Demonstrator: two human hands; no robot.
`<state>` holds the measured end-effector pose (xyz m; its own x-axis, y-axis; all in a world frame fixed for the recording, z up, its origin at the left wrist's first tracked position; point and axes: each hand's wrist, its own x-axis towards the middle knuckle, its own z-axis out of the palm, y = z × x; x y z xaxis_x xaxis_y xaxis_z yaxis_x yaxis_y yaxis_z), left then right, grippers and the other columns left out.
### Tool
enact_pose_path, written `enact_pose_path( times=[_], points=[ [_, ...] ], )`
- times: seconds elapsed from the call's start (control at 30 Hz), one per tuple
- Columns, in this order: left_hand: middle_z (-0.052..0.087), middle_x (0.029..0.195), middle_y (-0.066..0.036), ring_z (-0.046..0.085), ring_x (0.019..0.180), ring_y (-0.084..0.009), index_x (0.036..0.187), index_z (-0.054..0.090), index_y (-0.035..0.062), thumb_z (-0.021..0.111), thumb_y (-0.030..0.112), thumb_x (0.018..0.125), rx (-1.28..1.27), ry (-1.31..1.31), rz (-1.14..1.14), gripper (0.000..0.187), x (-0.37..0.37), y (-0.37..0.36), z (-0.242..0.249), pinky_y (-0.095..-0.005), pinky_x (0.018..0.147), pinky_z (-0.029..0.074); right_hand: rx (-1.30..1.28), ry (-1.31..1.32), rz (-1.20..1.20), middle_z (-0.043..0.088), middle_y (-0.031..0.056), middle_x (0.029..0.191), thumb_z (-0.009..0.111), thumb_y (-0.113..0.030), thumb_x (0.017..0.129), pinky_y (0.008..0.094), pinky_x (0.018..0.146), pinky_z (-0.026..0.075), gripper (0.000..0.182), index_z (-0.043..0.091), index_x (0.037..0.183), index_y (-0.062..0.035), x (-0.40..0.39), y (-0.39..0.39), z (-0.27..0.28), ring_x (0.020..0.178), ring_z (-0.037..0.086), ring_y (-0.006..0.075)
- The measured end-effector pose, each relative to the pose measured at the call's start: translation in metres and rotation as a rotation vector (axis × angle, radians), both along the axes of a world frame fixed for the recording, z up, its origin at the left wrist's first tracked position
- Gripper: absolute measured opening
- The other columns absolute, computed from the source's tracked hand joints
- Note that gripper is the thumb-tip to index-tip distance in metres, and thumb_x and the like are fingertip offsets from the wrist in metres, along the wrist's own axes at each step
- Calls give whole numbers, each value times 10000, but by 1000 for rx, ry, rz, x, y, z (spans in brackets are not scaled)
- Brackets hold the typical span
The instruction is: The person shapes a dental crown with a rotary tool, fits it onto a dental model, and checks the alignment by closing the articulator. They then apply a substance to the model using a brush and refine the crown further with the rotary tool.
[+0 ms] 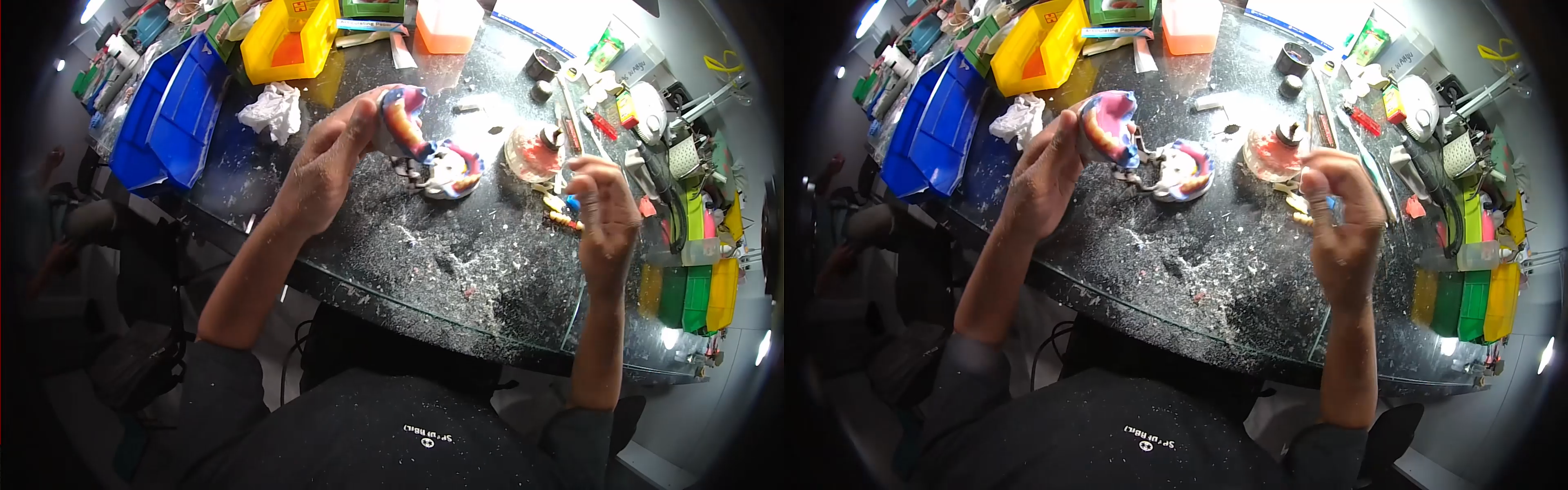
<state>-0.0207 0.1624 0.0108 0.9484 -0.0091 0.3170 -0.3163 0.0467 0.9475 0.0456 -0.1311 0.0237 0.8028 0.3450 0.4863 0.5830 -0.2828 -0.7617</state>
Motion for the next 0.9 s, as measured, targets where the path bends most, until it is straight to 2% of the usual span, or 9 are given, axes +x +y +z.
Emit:
enact_pose_path(
  times=[0.07,0.1,0.2,0.3,0.37,0.57,0.67,0.73,0.9],
  points=[
    [595,1164,-96,569,1082,-146,1334,445,-39,298,389,1038,-113,32,35,540,-7,-7,-5,-295,997,407,-1,31,134,661,48,973,669,-25,836,249,694,468,168,627,997,-49,-21,35,12,824,607,114],
    [545,1247,-105,534,1145,-154,1366,401,-39,303,413,1030,-74,36,10,572,-8,-5,-6,-305,1015,401,-60,59,226,660,62,975,679,-40,823,260,694,467,199,628,1016,-42,-26,45,17,818,612,128],
    [522,1291,-177,505,1219,-213,1355,382,-70,314,339,1037,-135,36,-56,522,-7,-4,-8,-364,1078,339,-16,-50,236,652,82,960,680,-145,848,282,713,478,225,637,1038,-33,-26,82,13,835,614,162],
    [491,1329,-167,486,1239,-210,1366,373,-62,306,343,1038,-133,41,-60,525,-10,-6,-4,-374,1087,329,92,162,255,666,58,932,689,-183,854,262,718,477,229,662,1039,-49,-21,101,6,829,612,135],
    [516,1299,-138,514,1195,-179,1367,387,-50,312,388,1031,-135,35,-18,557,-10,-8,-5,-336,1055,373,183,299,302,673,48,913,693,-194,855,255,715,477,224,676,1030,-56,-22,108,5,824,609,119],
    [531,1283,-123,522,1182,-162,1364,398,-45,310,398,1032,-134,27,-12,561,-9,-6,-8,-315,1040,397,240,226,332,681,49,911,697,-208,856,249,707,476,215,690,977,-30,-19,116,-2,814,609,98],
    [546,1265,-116,525,1173,-158,1347,422,-49,320,383,1034,-101,-6,13,543,-9,-5,-9,-308,1028,401,323,292,279,681,58,912,682,-177,871,236,713,484,198,673,990,-20,-21,112,6,812,616,100],
    [555,1253,-109,530,1153,-149,1336,439,-52,332,376,1034,-63,-28,52,535,-10,-4,-9,-299,1014,403,466,408,327,681,90,939,637,-83,894,224,761,511,188,625,1054,15,-23,102,16,846,636,117],
    [577,1213,-103,551,1067,-156,1295,484,-53,431,330,1016,-55,-9,195,476,-19,-6,-8,-288,957,409,363,346,187,681,101,927,635,-31,879,229,734,507,165,653,1030,34,-30,55,23,838,632,125]
  ],
)
